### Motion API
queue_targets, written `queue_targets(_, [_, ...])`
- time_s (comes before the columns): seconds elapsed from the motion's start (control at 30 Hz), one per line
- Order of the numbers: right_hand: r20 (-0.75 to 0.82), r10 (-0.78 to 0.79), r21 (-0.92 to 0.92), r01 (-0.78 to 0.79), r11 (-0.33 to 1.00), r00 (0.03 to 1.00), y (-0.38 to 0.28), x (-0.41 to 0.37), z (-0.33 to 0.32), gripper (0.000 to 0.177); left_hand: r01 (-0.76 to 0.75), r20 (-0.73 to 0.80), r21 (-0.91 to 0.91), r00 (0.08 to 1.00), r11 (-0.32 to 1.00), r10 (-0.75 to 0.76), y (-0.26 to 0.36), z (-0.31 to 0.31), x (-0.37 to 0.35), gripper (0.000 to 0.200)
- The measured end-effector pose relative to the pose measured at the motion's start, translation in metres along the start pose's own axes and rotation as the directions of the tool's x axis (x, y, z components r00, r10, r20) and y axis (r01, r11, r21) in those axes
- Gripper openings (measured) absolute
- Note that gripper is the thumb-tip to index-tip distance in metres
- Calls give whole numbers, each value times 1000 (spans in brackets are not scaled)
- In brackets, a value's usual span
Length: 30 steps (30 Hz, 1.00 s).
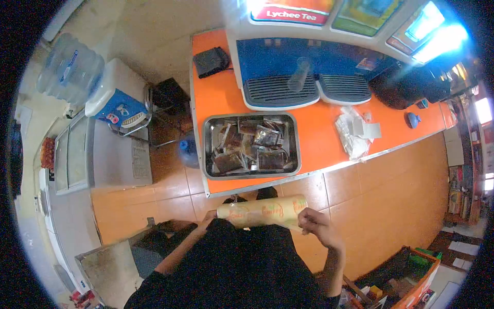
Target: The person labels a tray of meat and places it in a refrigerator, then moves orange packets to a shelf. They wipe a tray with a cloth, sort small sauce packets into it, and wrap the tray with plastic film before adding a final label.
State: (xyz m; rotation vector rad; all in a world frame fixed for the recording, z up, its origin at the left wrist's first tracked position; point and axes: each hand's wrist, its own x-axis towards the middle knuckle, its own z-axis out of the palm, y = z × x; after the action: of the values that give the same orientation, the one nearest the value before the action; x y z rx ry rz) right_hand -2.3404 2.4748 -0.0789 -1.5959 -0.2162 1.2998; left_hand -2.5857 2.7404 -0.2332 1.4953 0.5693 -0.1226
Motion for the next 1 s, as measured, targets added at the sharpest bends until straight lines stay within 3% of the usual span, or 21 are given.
queue_targets(0.03, [0, -7, -37, 7, 999, 1000, -26, -13, 7, 15, 185, 43, -273, 983, 944, -180, 34, -8, -14, 30])
queue_targets(0.07, [6, -2, -38, 2, 999, 1000, -43, -22, 12, 15, 351, 131, -512, 934, 784, -333, 56, -16, -21, 35])
queue_targets(0.1, [32, -46, -3, 46, 999, 998, -59, -29, 16, 16, 347, 125, -517, 935, 783, -331, 63, -22, -22, 35])
queue_targets(0.17, [62, -114, -4, 114, 993, 992, -88, -37, 25, 15, 215, 74, -369, 977, 904, -202, 78, -35, -20, 35])
queue_targets(0.3, [84, -160, -6, 161, 987, 984, -111, -35, 38, 16, 218, 65, -410, 976, 886, -210, 113, -53, 0, 33])
queue_targets(0.37, [84, -220, -71, 226, 972, 972, -107, -22, 39, 16, 138, 116, -484, 989, 864, -93, 109, -59, 13, 34])
queue_targets(0.47, [76, -244, -73, 250, 966, 967, -103, -3, 35, 15, 117, 99, -487, 992, 866, -78, 102, -62, 24, 34])
queue_targets(0.53, [82, -286, -49, 291, 956, 955, -107, 7, 32, 15, 46, 32, -390, 999, 920, -37, 106, -62, 26, 36])
queue_targets(0.57, [68, -295, -20, 297, 955, 953, -109, 12, 32, 15, -147, -168, 251, 967, 957, 193, 109, -65, 25, 37])
queue_targets(0.6, [56, -303, 8, 303, 953, 951, -112, 15, 31, 15, -159, -178, 801, 857, 577, 483, 117, -66, 24, 38])
queue_targets(0.63, [54, -287, 13, 287, 958, 956, -116, 16, 33, 15, -163, -175, 801, 856, 576, 486, 127, -62, 33, 38])
queue_targets(0.67, [52, -291, 13, 291, 957, 955, -120, 18, 33, 15, -184, -220, 846, 733, 500, 643, 144, -57, 46, 35])
queue_targets(0.73, [98, -339, -3, 341, 940, 936, -124, 21, 32, 16, -190, -241, 888, 581, 418, 777, 144, -59, 60, 33])
queue_targets(0.8, [108, -348, -27, 352, 935, 931, -128, 18, 28, 16, -469, -47, 544, 811, 696, 583, 133, -72, 80, 25])
queue_targets(0.87, [117, -358, -45, 365, 930, 927, -130, 14, 25, 16, -487, -48, 526, 802, 698, 596, 141, -75, 65, 14])
queue_targets(0.9, [111, -342, -62, 350, 935, 933, -130, 9, 23, 16, -431, -192, 279, 851, 858, 490, 145, -77, 50, 12])
queue_targets(0.93, [106, -327, -77, 336, 939, 939, -131, 5, 21, 15, -358, -297, 0, 892, 934, 342, 151, -80, 35, 11])
queue_targets(1.0, [92, -330, -125, 340, 932, 939, -139, -10, 16, 15, -375, -267, 21, 891, 927, 366, 178, -80, -2, 9])
